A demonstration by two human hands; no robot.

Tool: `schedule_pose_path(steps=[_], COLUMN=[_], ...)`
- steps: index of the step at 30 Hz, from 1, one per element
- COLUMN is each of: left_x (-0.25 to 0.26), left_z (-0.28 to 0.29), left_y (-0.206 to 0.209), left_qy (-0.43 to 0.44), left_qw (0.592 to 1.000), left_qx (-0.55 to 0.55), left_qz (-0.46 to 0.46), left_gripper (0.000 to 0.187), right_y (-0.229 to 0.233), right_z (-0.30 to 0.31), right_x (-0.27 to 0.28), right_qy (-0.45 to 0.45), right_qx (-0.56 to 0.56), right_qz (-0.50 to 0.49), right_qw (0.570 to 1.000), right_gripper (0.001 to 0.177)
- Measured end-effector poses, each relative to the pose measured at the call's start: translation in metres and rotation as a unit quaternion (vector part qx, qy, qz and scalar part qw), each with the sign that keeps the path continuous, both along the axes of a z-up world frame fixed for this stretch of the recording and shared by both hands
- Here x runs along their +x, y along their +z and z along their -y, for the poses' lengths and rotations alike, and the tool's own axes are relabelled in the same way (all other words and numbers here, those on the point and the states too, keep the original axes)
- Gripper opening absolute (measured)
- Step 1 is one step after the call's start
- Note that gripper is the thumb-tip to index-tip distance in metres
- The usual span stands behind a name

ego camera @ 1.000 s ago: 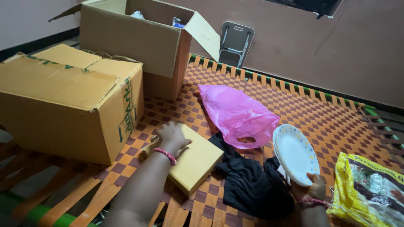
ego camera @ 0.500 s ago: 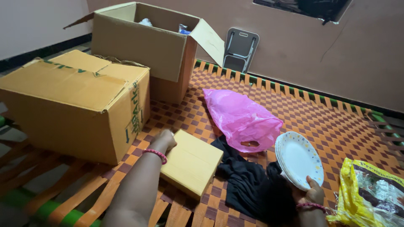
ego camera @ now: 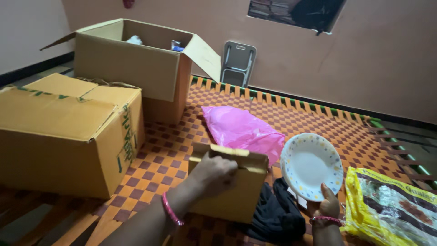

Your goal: The person unpacks various items from a cardboard box onto a woven cot, including containers, a tray, and plates. They then wipe the plates with a dark cloth and place them into a smaller box.

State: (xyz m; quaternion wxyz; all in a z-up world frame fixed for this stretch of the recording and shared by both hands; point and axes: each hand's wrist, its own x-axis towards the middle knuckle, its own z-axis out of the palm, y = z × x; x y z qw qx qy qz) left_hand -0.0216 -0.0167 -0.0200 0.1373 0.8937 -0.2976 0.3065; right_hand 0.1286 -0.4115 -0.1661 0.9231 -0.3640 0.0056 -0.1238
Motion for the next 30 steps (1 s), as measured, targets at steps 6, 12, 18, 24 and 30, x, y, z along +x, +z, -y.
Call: schedule_pose_path(steps=[6, 12, 18, 24, 30], left_x=[-0.010, -0.013, -0.008, 0.003, -0.001], left_z=[0.002, 0.004, 0.003, -0.002, -0.002], left_y=[0.001, 0.025, 0.037, 0.017, 0.020], left_qy=[-0.032, 0.019, -0.006, 0.035, 0.071], left_qw=[0.989, 0.974, 0.969, 0.963, 0.966], left_qx=[-0.134, -0.147, -0.140, -0.250, -0.223], left_qz=[-0.049, -0.171, -0.204, -0.098, -0.114], left_gripper=[0.011, 0.014, 0.034, 0.039, 0.046], right_y=[0.079, 0.140, 0.190, 0.186, 0.195], right_z=[-0.034, -0.065, -0.091, -0.105, -0.122], right_x=[-0.057, -0.094, -0.104, -0.074, -0.071], right_qy=[-0.019, -0.024, -0.078, -0.198, -0.250], right_qx=[-0.053, -0.099, -0.219, -0.431, -0.547], right_qz=[0.074, 0.203, 0.275, 0.256, 0.261], right_qw=[0.996, 0.974, 0.933, 0.843, 0.755], right_gripper=[0.060, 0.068, 0.057, 0.044, 0.047])
